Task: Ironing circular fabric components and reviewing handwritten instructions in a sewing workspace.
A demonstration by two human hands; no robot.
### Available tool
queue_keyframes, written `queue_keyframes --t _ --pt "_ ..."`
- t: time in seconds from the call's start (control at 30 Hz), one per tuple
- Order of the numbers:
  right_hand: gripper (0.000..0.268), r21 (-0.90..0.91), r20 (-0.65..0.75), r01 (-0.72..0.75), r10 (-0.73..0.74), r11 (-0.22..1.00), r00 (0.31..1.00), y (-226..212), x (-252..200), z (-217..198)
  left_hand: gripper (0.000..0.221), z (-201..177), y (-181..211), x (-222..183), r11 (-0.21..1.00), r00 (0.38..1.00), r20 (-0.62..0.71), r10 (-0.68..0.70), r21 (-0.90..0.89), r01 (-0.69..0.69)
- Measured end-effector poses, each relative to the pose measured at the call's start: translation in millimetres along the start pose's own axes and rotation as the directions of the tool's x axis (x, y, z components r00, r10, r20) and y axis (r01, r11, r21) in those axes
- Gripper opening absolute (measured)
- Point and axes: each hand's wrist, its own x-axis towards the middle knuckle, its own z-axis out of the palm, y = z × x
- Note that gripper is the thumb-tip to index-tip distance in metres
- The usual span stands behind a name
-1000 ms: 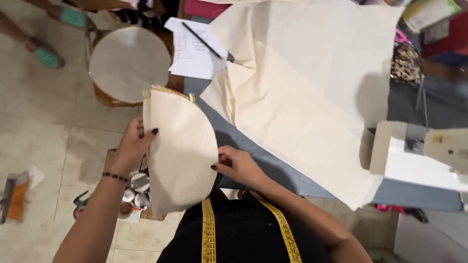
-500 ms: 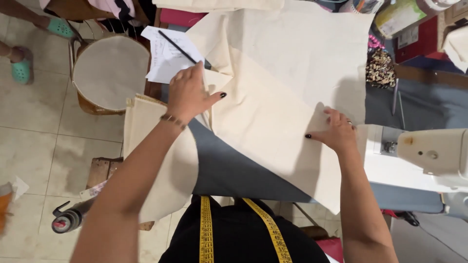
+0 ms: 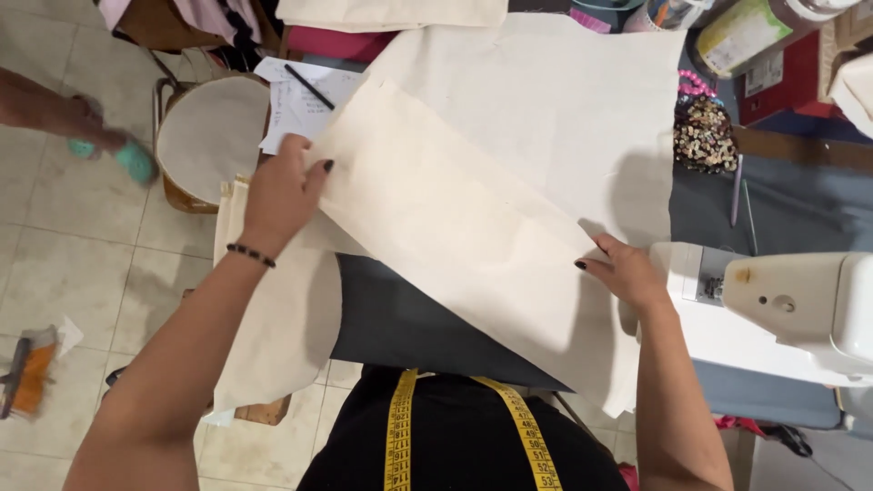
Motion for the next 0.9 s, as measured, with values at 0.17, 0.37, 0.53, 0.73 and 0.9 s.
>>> queue_keyframes --t 0.17,0.37,0.53,0.73,0.9 --pt "0.042 -0.049 -0.051 0.038 -0.040 0.998 0.998 -13.4 -2.9 -2.3 0.050 43.1 -85.2 16.6 0.916 0.997 -0.033 -0.069 0.395 0.077" --pt "0.041 -0.106 0.046 0.525 -0.523 0.845 0.851 -100.6 -92.4 -33.3 0.092 55.6 29.4 48.2 0.663 0.665 0.034 0.746 -0.119 -0.739" --pt "0.032 -0.293 -0.031 0.590 -0.624 0.752 0.781 -94.7 -143.0 -13.1 0.057 95.3 95.8 56.3 0.371 0.464 0.405 0.788 0.290 -0.882" --pt "0.020 -0.332 -0.016 0.230 -0.249 0.915 0.968 -36.7 -182.2 -9.9 0.012 30.9 70.7 46.4 0.370 0.467 0.557 0.687 0.285 -0.884" --pt "0.023 -0.058 -0.092 0.187 -0.191 0.981 0.977 -36.3 -247.8 -65.8 0.029 -116.5 124.6 -10.8 0.571 0.482 0.725 0.492 0.149 -0.807"
